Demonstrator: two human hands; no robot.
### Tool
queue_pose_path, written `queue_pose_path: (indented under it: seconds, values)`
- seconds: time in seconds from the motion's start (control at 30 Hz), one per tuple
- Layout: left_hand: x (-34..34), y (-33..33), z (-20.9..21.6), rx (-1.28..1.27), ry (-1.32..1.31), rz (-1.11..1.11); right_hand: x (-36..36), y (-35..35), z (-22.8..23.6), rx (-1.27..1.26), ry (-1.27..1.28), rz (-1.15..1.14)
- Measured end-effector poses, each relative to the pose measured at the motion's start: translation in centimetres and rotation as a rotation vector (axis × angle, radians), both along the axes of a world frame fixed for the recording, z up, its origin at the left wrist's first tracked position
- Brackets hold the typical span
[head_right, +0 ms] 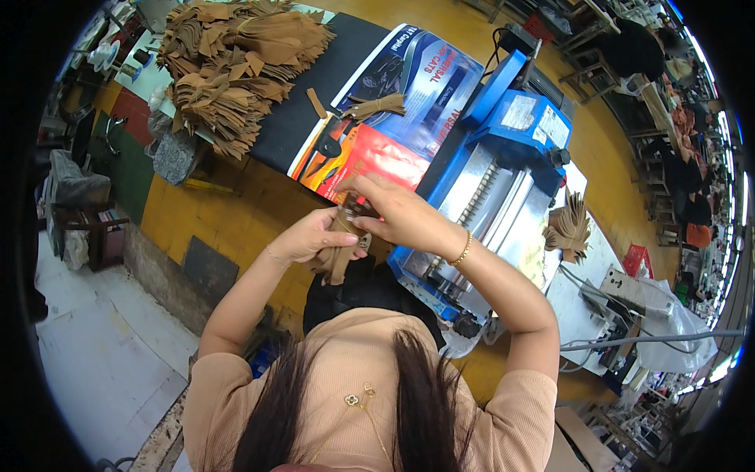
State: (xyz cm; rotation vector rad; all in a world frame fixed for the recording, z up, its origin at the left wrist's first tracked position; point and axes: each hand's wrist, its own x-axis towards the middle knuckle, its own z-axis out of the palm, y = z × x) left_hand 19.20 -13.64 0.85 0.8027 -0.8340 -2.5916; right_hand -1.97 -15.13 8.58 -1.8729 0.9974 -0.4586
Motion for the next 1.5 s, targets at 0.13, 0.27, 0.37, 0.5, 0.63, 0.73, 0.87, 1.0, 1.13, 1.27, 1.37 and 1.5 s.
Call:
queue_pose_path:
  seconds: [0.13,0.27,0.37,0.5,0.63,0.73,0.87,1.0,1.13,1.27,1.37,1.5]
  values:
    - [4.0,-5.2,-3.8,-0.092,-0.028,0.052,-0.5,-3.7,-1.6,-0.257,0.197,-0.022]
    - [4.8,-14.5,-10.1,-0.654,-0.481,0.296,-2.3,-3.7,-1.8,-0.106,0.209,-0.054]
    - [2.6,-18.4,-12.3,-1.256,-1.265,0.521,-4.1,-2.5,-1.1,-0.101,0.278,-0.12]
    - [-4.8,-21.5,-13.7,-1.662,-1.072,0.147,-6.9,0.0,0.7,0.006,0.298,-0.291]
    - [-10.9,-23.3,-14.7,-1.72,-1.277,-0.066,-9.1,2.9,2.4,0.006,0.296,-0.429]
    - [-12.1,-24.0,-13.2,-1.809,-1.278,-0.148,-10.9,5.2,3.3,0.023,0.318,-0.508]
    - [-12.9,-22.4,-6.3,-0.47,-0.561,-0.193,-12.3,6.5,3.5,-0.037,0.247,-0.653]
    - [-14.1,-14.0,0.8,0.0,0.197,-0.007,-11.8,5.0,2.9,-0.256,0.142,-0.758]
    - [-15.5,-8.2,4.8,0.072,0.256,-0.092,-10.7,3.9,2.9,-0.423,0.048,-0.771]
    - [-16.1,-4.7,6.8,0.065,0.225,-0.126,-11.0,5.4,3.3,-0.468,0.016,-0.785]
    - [-17.0,-2.8,8.0,-0.015,0.151,-0.169,-11.7,7.0,3.2,-0.406,-0.071,-0.738]
    - [-19.0,-1.0,9.6,-0.117,0.047,-0.291,-12.9,9.6,2.7,-0.669,0.053,-0.725]
